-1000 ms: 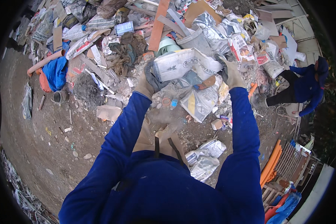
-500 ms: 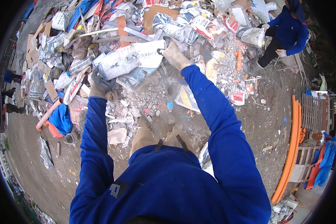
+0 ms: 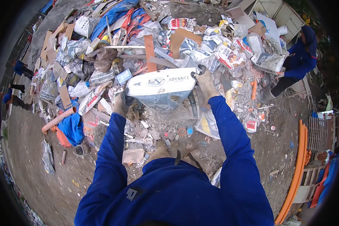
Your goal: The person sorts through a large pile of mixed construction debris, picking up and moving various items including cement bags, plastic pipes, and a paint can. They repeatedly lift and toss items to clear space or separate materials.
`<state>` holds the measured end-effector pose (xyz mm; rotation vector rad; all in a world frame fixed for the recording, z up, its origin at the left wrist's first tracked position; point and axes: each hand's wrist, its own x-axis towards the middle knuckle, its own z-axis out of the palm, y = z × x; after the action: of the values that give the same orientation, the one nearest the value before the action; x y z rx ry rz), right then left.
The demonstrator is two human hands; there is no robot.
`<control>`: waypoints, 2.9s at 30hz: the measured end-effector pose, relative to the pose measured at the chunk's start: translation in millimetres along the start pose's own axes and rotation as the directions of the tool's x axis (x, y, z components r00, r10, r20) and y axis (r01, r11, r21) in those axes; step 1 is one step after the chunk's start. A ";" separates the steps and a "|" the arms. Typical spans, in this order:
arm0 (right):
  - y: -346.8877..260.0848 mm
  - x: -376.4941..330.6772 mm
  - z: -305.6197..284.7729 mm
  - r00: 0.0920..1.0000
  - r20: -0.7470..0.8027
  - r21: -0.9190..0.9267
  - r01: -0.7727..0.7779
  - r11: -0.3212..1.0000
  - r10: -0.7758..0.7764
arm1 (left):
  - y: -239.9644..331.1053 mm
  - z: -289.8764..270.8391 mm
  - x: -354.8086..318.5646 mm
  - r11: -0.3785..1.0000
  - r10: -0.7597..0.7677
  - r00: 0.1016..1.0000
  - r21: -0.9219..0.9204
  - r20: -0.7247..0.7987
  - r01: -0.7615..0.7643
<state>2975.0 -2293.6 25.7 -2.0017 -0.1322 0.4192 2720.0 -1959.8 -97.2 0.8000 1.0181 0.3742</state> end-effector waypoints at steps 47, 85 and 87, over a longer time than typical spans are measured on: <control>297.0 -384.8 -268.6 0.530 -0.660 0.239 -0.523 0.818 0.532 | -214.4 -149.7 -76.6 0.581 -0.532 0.847 0.733 0.014 0.353; 505.9 -235.4 -452.8 0.848 -0.091 -0.284 -0.525 0.803 0.522 | -409.4 48.0 -214.0 0.628 -0.418 0.907 0.702 -0.059 0.335; 506.0 -226.2 -469.1 0.872 -0.039 -0.350 -0.470 0.810 0.489 | -415.7 73.7 -207.6 0.680 -0.402 0.915 0.662 -0.024 0.316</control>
<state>2882.4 -2983.1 -182.3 -2.3749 0.3003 0.8214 2648.3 -2395.8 -258.7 1.2028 1.1723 -0.4139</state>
